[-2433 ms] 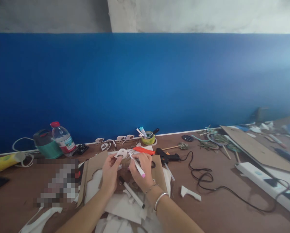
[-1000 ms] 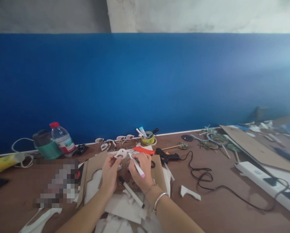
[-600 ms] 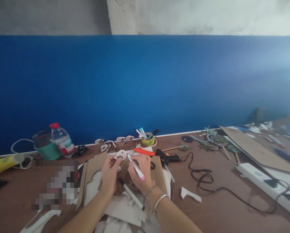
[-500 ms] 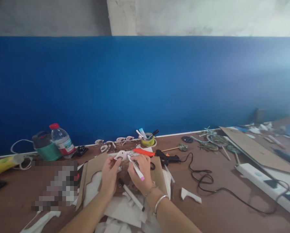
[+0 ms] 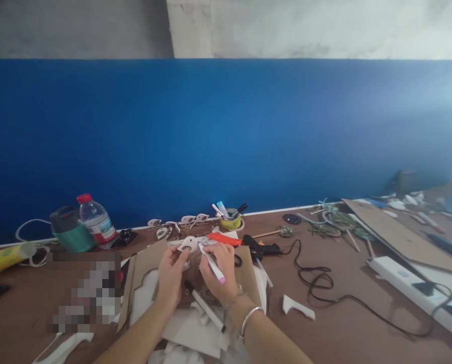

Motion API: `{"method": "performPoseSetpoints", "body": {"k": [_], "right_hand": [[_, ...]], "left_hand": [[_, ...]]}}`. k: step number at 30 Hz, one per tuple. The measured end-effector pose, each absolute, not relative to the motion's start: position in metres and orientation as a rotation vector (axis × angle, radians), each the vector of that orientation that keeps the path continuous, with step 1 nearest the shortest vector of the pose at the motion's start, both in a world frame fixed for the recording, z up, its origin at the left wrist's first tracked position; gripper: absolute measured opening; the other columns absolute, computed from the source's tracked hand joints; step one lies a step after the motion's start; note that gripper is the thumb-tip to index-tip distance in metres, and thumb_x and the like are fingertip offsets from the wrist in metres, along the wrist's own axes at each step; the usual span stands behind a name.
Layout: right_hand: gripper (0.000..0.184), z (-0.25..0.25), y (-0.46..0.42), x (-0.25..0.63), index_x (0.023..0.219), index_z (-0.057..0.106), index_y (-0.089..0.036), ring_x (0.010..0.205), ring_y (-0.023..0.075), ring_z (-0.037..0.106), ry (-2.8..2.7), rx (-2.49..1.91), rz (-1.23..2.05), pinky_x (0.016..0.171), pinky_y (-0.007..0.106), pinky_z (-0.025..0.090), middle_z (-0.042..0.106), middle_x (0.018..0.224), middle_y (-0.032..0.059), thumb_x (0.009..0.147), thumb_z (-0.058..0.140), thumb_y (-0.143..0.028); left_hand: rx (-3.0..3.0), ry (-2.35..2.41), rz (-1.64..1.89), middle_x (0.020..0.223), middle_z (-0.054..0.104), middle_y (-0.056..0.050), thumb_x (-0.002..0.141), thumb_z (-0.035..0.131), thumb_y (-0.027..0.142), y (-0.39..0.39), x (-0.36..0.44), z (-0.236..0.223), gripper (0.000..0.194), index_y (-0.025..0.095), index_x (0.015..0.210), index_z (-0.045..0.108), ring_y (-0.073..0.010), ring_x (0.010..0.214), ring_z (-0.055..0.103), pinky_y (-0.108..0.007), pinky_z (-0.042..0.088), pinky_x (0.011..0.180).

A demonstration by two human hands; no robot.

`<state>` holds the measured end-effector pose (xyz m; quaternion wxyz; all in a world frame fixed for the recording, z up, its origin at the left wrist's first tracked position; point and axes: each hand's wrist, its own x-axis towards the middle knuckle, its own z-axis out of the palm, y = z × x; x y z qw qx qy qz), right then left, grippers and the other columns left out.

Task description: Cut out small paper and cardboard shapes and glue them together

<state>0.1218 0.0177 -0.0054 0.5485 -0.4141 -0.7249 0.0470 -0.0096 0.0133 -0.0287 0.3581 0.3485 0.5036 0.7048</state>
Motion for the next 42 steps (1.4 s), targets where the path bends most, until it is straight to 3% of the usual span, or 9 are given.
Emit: {"method": "performPoseSetpoints", "body": {"k": [25, 42], "right_hand": [[0.013, -0.0085, 0.0195, 0.1229, 0.077, 0.057, -0.021, 0.075, 0.0206, 0.061, -1.704, -0.969, 0.088, 0.077, 0.037, 0.041, 0.067, 0.074, 0.0017, 0.078, 0.046, -0.015], [0.012, -0.0085, 0.0207, 0.1235, 0.075, 0.057, -0.022, 0.072, 0.0213, 0.06, -1.642, -0.996, 0.052, 0.072, 0.037, 0.043, 0.066, 0.072, 0.0012, 0.077, 0.048, -0.014]], "left_hand": [[0.904, 1.262, 1.8, 0.089, 0.07, -0.005, 0.071, 0.07, 0.04, 0.014, -0.0099, -0.0318, 0.034, 0.018, 0.095, 0.061, -0.0194, 0.082, 0.065, -0.031, 0.048, 0.077], [0.876, 1.289, 1.785, 0.085, 0.071, -0.006, 0.066, 0.071, 0.045, 0.0136, -0.0095, -0.0292, 0.04, 0.017, 0.093, 0.062, -0.0211, 0.078, 0.066, -0.03, 0.049, 0.07]]}}
